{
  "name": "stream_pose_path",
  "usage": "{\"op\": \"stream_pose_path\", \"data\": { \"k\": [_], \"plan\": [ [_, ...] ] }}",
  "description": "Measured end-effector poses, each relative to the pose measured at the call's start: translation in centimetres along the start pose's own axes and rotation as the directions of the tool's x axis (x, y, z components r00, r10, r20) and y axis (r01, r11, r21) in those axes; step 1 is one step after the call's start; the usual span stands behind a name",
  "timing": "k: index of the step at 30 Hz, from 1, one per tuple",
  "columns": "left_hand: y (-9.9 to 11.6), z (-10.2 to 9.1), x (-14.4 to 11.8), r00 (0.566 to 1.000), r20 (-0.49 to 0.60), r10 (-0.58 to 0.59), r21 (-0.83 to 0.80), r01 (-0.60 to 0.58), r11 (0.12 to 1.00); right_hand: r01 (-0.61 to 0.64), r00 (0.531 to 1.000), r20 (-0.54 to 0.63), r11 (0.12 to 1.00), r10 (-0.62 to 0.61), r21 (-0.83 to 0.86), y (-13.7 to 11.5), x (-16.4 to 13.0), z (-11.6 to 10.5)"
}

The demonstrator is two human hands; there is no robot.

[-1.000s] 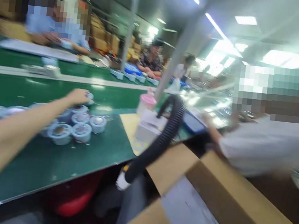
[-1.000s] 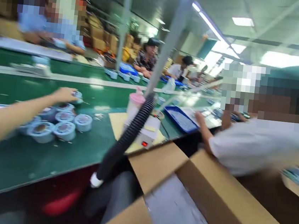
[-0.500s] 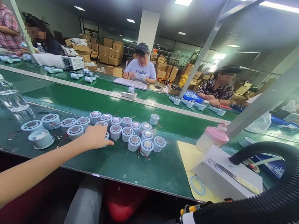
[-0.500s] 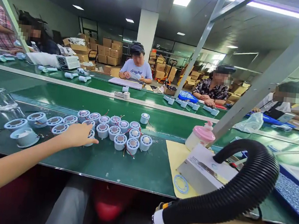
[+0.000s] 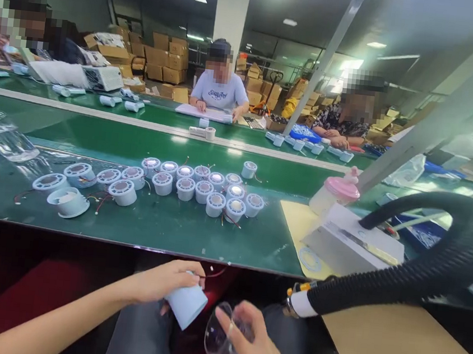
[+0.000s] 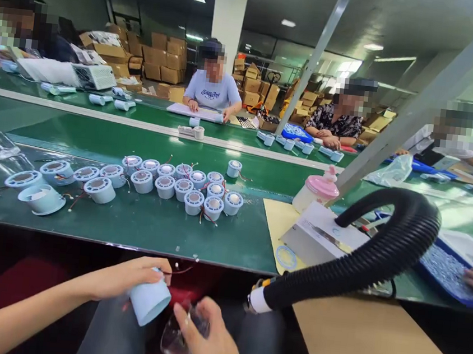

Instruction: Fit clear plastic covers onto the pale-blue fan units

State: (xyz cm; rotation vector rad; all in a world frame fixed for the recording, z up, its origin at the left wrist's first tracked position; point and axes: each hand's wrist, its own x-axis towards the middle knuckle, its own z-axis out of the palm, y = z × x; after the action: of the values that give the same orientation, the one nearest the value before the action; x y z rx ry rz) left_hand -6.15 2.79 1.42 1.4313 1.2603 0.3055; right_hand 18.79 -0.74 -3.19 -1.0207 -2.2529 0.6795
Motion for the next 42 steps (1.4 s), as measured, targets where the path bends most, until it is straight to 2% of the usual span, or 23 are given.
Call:
{"op": "stream_pose_path", "data": {
  "k": [2, 4, 7, 9, 12, 16, 20, 25, 27, 30, 33, 35, 37, 39, 42],
  "plan": [
    [0.3, 1.8, 0.3, 0.996, 0.078, 0.033, -0.01, -0.032, 0.999, 0.036, 0.999, 0.006, 0.989, -0.036, -0.145, -0.3, 0.2, 0.6],
    [0.7, 3.0, 0.7, 0.989, 0.086, 0.123, 0.052, -0.128, 0.99, 0.049, 0.999, 0.012, 0.948, -0.048, -0.315, -0.7, 0.4, 0.5],
    [1.3, 4.1, 1.1, 0.967, 0.107, 0.233, 0.205, -0.251, 0.946, -0.055, 0.998, 0.002, 0.916, 0.061, -0.398, -0.9, 0.4, 0.0],
    [1.6, 4.7, 1.4, 0.958, 0.136, 0.251, 0.29, -0.281, 0.915, -0.15, 0.985, 0.026, 0.927, 0.169, -0.343, -0.7, 0.2, -0.5],
    [2.0, 5.4, 1.8, 0.956, 0.08, 0.281, 0.317, -0.291, 0.903, -0.253, 0.957, 0.099, 0.953, 0.272, -0.168, -0.3, -0.2, -1.2],
    [1.4, 6.2, 2.4, 0.95, -0.052, 0.308, 0.151, -0.298, 0.943, -0.387, 0.922, 0.101, 0.908, 0.375, 0.16, -0.5, -0.2, -2.1],
    [0.1, 6.8, 2.9, 0.945, -0.106, 0.308, -0.019, -0.312, 0.95, -0.4, 0.911, 0.051, 0.846, 0.41, 0.353, -1.1, 0.2, -2.5],
    [-0.5, 6.6, 3.1, 0.916, -0.036, 0.4, 0.124, -0.393, 0.911, -0.493, 0.839, 0.045, 0.723, 0.542, 0.484, -1.2, 0.3, -2.5],
    [-0.4, 6.5, 3.2, 0.917, 0.024, 0.399, 0.116, -0.399, 0.91, -0.515, 0.815, 0.05, 0.681, 0.577, 0.52, -0.9, 0.4, -2.5],
    [-0.5, 6.5, 3.1, 0.926, 0.09, 0.366, -0.042, -0.364, 0.93, -0.505, 0.8, 0.043, 0.633, 0.598, 0.587, -0.4, 0.4, -2.8],
    [-0.8, 6.7, 3.1, 0.952, 0.119, 0.282, -0.256, -0.245, 0.935, -0.453, 0.831, 0.081, 0.586, 0.55, 0.672, 0.0, 0.0, -3.2],
    [-1.0, 6.8, 3.0, 0.963, 0.125, 0.241, -0.381, -0.177, 0.907, -0.401, 0.887, 0.094, 0.655, 0.452, 0.641, 0.2, -0.6, -3.2],
    [-1.2, 7.0, 2.8, 0.969, 0.117, 0.217, -0.48, -0.136, 0.867, -0.304, 0.944, 0.042, 0.813, 0.328, 0.497, 0.4, -1.4, -3.0],
    [-1.2, 7.1, 2.7, 0.974, 0.122, 0.189, -0.536, -0.095, 0.839, -0.207, 0.974, -0.02, 0.919, 0.227, 0.336, 0.5, -2.1, -2.7],
    [-1.0, 7.0, 2.3, 0.972, 0.16, 0.17, -0.53, -0.061, 0.846, -0.141, 0.985, -0.059, 0.952, 0.162, 0.27, 0.5, -2.8, -2.6]
  ]
}}
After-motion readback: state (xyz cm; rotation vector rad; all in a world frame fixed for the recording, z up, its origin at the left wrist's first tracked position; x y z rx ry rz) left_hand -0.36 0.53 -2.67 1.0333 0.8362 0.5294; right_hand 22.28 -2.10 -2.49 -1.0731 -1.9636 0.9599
